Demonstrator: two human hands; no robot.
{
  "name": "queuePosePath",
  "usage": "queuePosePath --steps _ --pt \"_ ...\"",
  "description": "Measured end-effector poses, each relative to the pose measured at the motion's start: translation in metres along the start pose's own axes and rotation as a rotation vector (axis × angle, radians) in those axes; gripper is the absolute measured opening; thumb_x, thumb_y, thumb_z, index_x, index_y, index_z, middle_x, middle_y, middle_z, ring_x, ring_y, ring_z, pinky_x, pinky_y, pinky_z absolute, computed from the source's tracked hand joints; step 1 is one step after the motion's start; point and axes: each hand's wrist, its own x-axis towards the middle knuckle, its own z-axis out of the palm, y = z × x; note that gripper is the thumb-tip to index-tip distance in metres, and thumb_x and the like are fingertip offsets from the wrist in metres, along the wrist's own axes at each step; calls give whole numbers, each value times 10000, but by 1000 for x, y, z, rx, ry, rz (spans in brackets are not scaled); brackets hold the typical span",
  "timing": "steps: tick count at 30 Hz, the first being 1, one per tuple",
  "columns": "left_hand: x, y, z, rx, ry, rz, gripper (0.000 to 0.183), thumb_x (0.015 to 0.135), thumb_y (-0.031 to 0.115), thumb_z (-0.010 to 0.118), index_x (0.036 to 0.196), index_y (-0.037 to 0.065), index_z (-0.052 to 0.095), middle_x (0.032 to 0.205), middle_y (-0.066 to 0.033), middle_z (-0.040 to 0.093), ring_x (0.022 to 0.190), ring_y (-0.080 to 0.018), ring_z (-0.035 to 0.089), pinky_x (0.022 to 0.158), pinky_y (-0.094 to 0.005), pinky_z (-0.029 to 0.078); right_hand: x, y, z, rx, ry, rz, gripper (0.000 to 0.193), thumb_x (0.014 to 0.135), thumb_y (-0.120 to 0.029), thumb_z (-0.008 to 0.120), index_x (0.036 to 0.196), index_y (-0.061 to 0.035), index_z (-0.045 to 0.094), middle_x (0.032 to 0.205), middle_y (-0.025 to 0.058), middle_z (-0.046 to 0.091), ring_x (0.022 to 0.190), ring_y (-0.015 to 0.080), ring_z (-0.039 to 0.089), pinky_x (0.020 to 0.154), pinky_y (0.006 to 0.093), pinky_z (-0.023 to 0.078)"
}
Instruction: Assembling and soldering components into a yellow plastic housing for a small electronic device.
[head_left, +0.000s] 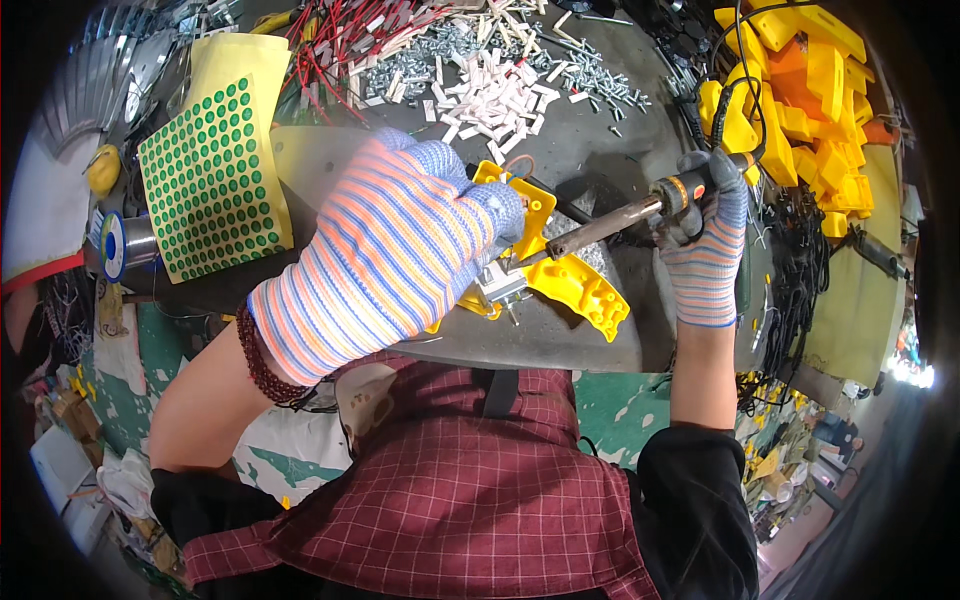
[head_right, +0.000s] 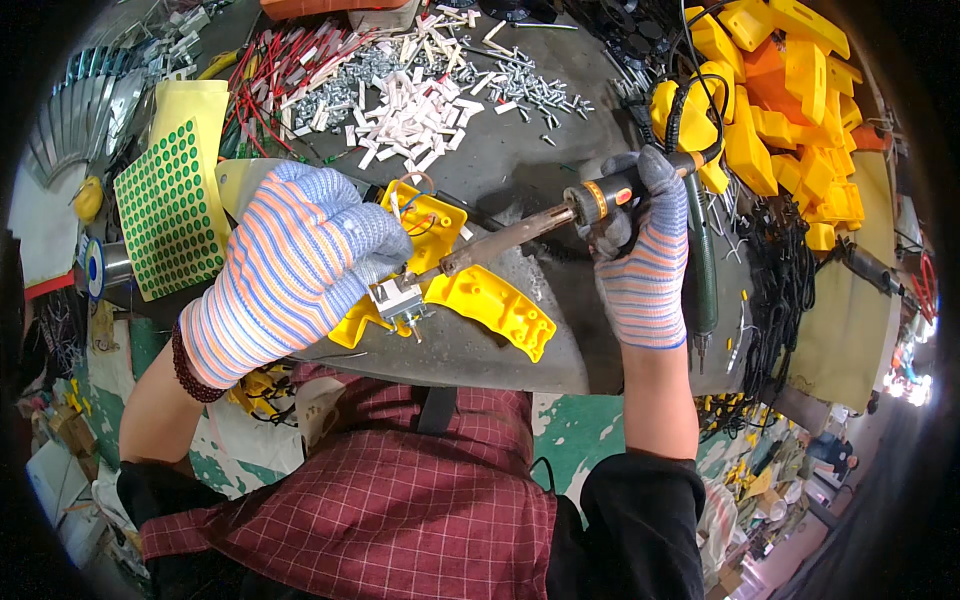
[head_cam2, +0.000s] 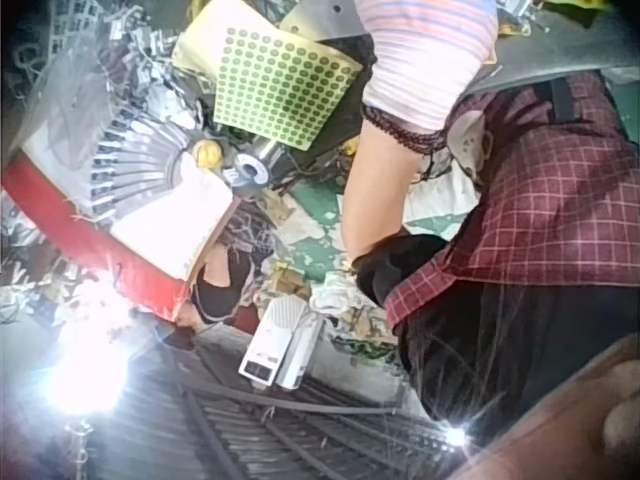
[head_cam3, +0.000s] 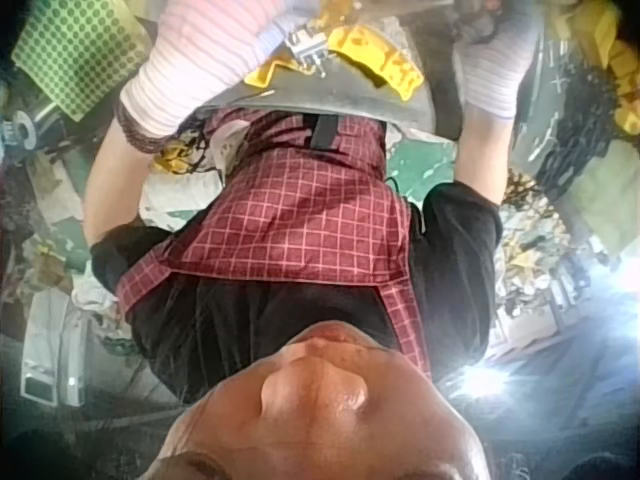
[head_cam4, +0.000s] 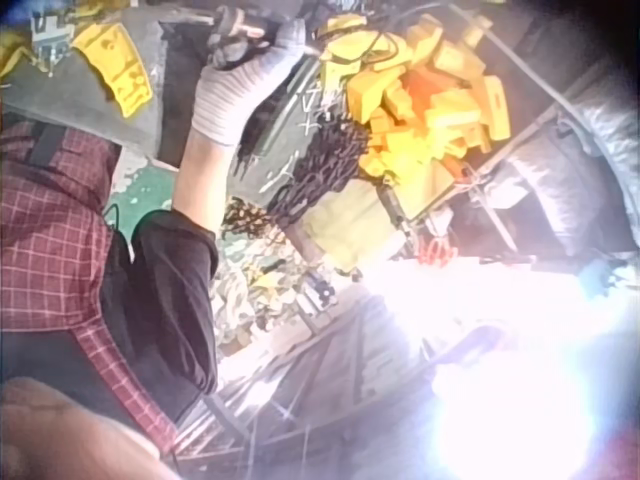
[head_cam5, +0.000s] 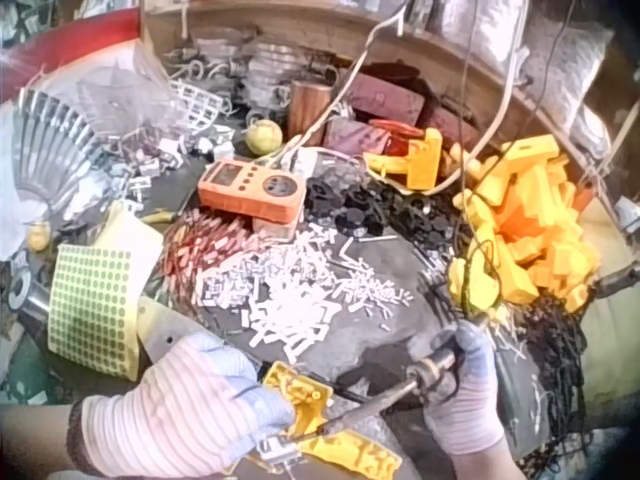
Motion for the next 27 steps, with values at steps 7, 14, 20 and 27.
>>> queuePosePath --steps 7,14,20,27 --pt "-5 -1 5 -30 51 5 120 748 205 693 849 139 696 781 -84 623 807 -298 594 746 -426 423 -2 0 1 28 -36 31 207 918 -345 634 927 -139 621 808 -4 635 730 124 636 673 258 524" --pt "-10 -4 10 -28 182 97 130 741 187 700 863 148 677 821 -52 634 855 -297 591 809 -443 441 -7 2 14 -9 13 -9 197 923 -328 626 933 -131 620 824 4 638 750 130 639 703 270 528" --pt "-9 -4 10 17 197 127 163 721 182 700 879 151 674 831 -43 651 858 -289 601 809 -442 441 -7 3 19 -88 89 -63 208 899 -389 657 945 -187 631 735 -36 642 592 108 626 491 253 502" --pt "-9 -2 9 33 190 116 181 712 183 699 884 132 679 814 -56 662 865 -291 609 814 -443 446 0 1 11 -90 76 -54 202 888 -344 659 941 -152 631 785 -17 636 702 120 635 613 266 512"
